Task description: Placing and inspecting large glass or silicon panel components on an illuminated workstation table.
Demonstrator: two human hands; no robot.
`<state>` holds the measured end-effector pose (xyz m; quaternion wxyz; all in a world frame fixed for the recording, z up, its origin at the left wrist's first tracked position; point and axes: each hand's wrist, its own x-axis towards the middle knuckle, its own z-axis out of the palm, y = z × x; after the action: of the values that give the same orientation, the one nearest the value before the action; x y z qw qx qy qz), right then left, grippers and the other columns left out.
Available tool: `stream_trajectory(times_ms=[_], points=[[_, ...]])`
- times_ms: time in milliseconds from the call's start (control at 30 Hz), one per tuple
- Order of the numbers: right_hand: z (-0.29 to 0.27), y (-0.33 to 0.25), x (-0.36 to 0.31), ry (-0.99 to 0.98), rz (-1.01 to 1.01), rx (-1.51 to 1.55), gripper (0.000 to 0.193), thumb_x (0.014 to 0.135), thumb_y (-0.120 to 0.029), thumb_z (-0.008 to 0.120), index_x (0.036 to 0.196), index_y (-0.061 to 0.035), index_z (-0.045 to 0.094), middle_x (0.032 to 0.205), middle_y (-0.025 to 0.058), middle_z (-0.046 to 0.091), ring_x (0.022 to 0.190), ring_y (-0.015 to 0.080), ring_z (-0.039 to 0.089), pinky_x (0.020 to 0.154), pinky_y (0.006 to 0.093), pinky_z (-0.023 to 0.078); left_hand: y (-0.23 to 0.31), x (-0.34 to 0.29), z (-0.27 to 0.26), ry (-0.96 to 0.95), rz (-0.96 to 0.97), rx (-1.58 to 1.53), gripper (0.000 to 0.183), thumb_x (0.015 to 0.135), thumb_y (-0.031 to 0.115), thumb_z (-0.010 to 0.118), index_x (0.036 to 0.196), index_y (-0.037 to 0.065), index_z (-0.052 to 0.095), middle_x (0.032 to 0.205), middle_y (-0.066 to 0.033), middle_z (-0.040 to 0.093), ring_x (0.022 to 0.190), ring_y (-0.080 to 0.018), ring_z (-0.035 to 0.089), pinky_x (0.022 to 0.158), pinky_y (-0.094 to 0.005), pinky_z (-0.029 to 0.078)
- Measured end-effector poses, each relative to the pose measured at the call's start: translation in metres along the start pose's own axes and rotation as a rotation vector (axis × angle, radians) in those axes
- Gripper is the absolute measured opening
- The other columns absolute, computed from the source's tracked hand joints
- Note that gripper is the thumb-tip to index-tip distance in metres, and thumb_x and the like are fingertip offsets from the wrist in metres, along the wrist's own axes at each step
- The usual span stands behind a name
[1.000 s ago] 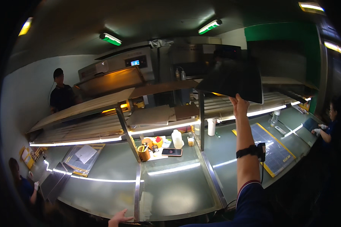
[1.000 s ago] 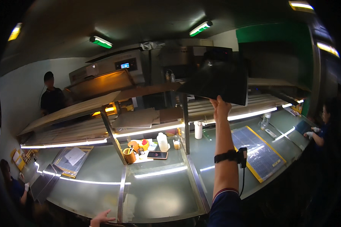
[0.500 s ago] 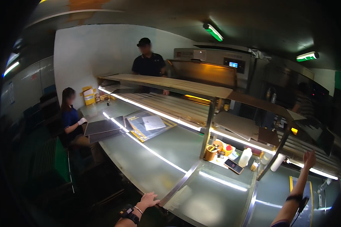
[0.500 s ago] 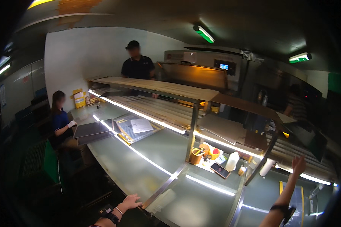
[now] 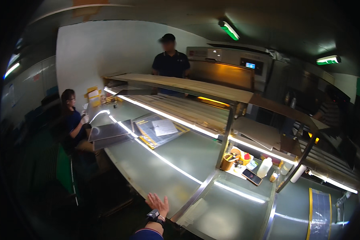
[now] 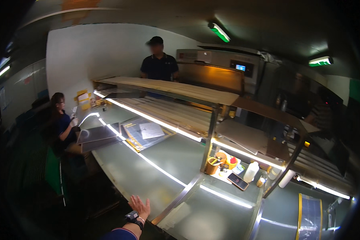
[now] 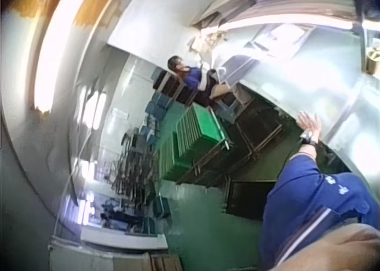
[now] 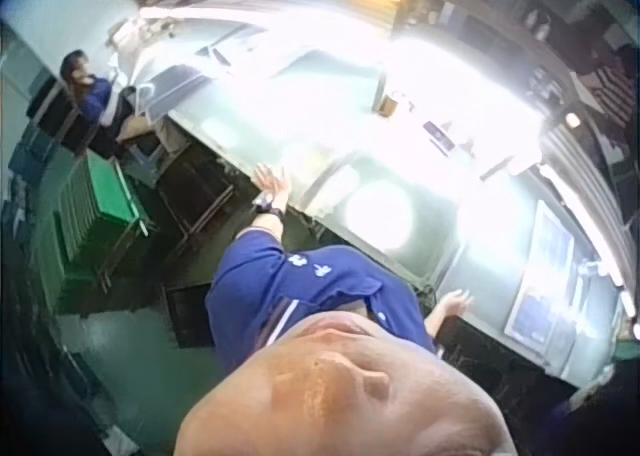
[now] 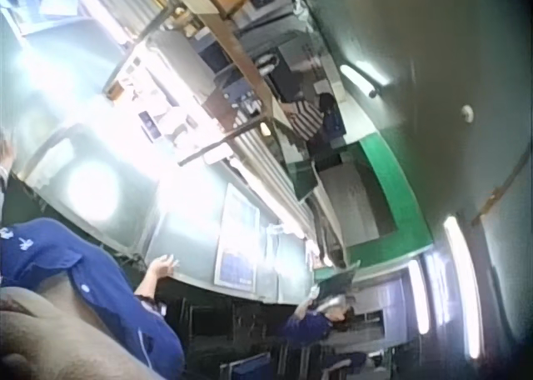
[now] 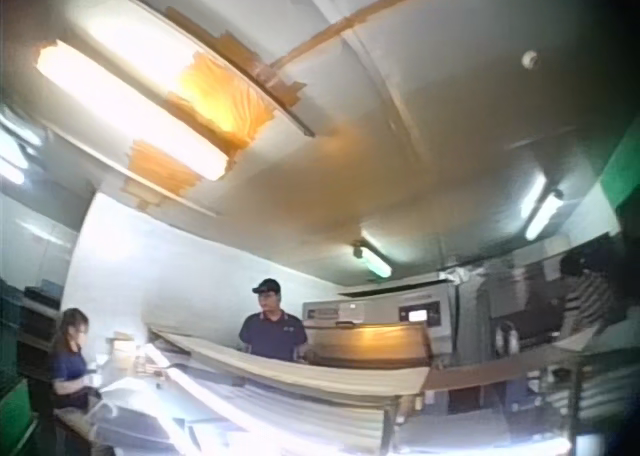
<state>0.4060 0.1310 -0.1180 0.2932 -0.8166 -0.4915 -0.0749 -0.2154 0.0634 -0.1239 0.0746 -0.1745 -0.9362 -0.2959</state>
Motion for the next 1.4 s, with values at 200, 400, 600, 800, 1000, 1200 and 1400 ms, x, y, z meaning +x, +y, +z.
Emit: stream_trajectory(times_ms=[200,400,600,800,1000,1200,1400], points=[[0.001,-0.014,-0.003,0.027,-0.005,-0.21,0.039,0.091,-0.033,0.045,0.122,-0.0126,0.056,0.133,0.0231,0.045,0.125,0.0389,0.04,0.101,0.0525,0.033,-0.014,0.001,0.011,0.099,-0.031,0.049,0.064,0.086,0.04,0.052,0.134,0.001,0.037,0.147,-0.0203,0.024,0.138,-0.0339,0.017,0.11,-0.0562,0.012],[0.003,-0.022,0.01,0.073,0.087,-0.405,0.03,0.088,-0.035,0.048,0.109,-0.017,0.061,0.114,0.0149,0.057,0.101,0.0345,0.055,0.083,0.0514,0.043,-0.012,-0.003,0.007,0.088,-0.045,0.121,0.062,0.086,0.039,0.051,0.134,0.001,0.039,0.145,-0.0206,0.028,0.138,-0.0321,0.019,0.11,-0.0532,0.016],[0.009,-0.04,0.015,0.022,-0.024,-0.36,0.03,0.088,-0.035,0.048,0.108,-0.0171,0.061,0.113,0.0147,0.057,0.101,0.0343,0.055,0.083,0.0512,0.043,-0.016,0.001,0.025,0.216,0.013,0.088,0.057,0.084,0.036,0.055,0.129,0.003,0.045,0.143,-0.0203,0.032,0.135,-0.0349,0.024,0.107,-0.0541,0.021],[-0.007,-0.047,0.014,0.017,-0.135,-0.295,0.03,0.087,-0.035,0.049,0.108,-0.0172,0.062,0.112,0.0144,0.058,0.1,0.0341,0.055,0.083,0.0509,0.044,-0.01,0.002,0.007,0.159,-0.008,0.094,0.058,0.087,0.038,0.05,0.132,0.002,0.044,0.145,-0.0192,0.031,0.137,-0.0322,0.023,0.108,-0.0527,0.022],[-0.006,-0.045,0.013,0.019,-0.187,-0.223,0.03,0.087,-0.035,0.05,0.107,-0.0174,0.063,0.111,0.0142,0.058,0.1,0.0339,0.055,0.082,0.0506,0.044,-0.011,0.0,0.01,0.172,-0.008,0.116,0.057,0.086,0.038,0.051,0.131,0.003,0.046,0.144,-0.0189,0.032,0.136,-0.0318,0.025,0.107,-0.0531,0.024],[-0.008,-0.042,0.015,0.024,-0.168,-0.193,0.03,0.086,-0.035,0.05,0.106,-0.0175,0.064,0.11,0.014,0.059,0.099,0.0337,0.055,0.082,0.0503,0.045,-0.007,-0.001,0.008,0.18,0.012,0.094,0.056,0.086,0.038,0.052,0.13,0.003,0.047,0.143,-0.0188,0.033,0.136,-0.032,0.024,0.107,-0.0526,0.024],[-0.009,-0.051,0.017,0.048,-0.148,-0.144,0.03,0.085,-0.035,0.051,0.106,-0.0177,0.065,0.109,0.0138,0.06,0.099,0.0334,0.056,0.081,0.05,0.045,-0.004,-0.001,0.01,0.201,-0.003,0.097,0.057,0.085,0.038,0.054,0.129,0.003,0.047,0.143,-0.0187,0.034,0.136,-0.0321,0.024,0.107,-0.0529,0.024]])
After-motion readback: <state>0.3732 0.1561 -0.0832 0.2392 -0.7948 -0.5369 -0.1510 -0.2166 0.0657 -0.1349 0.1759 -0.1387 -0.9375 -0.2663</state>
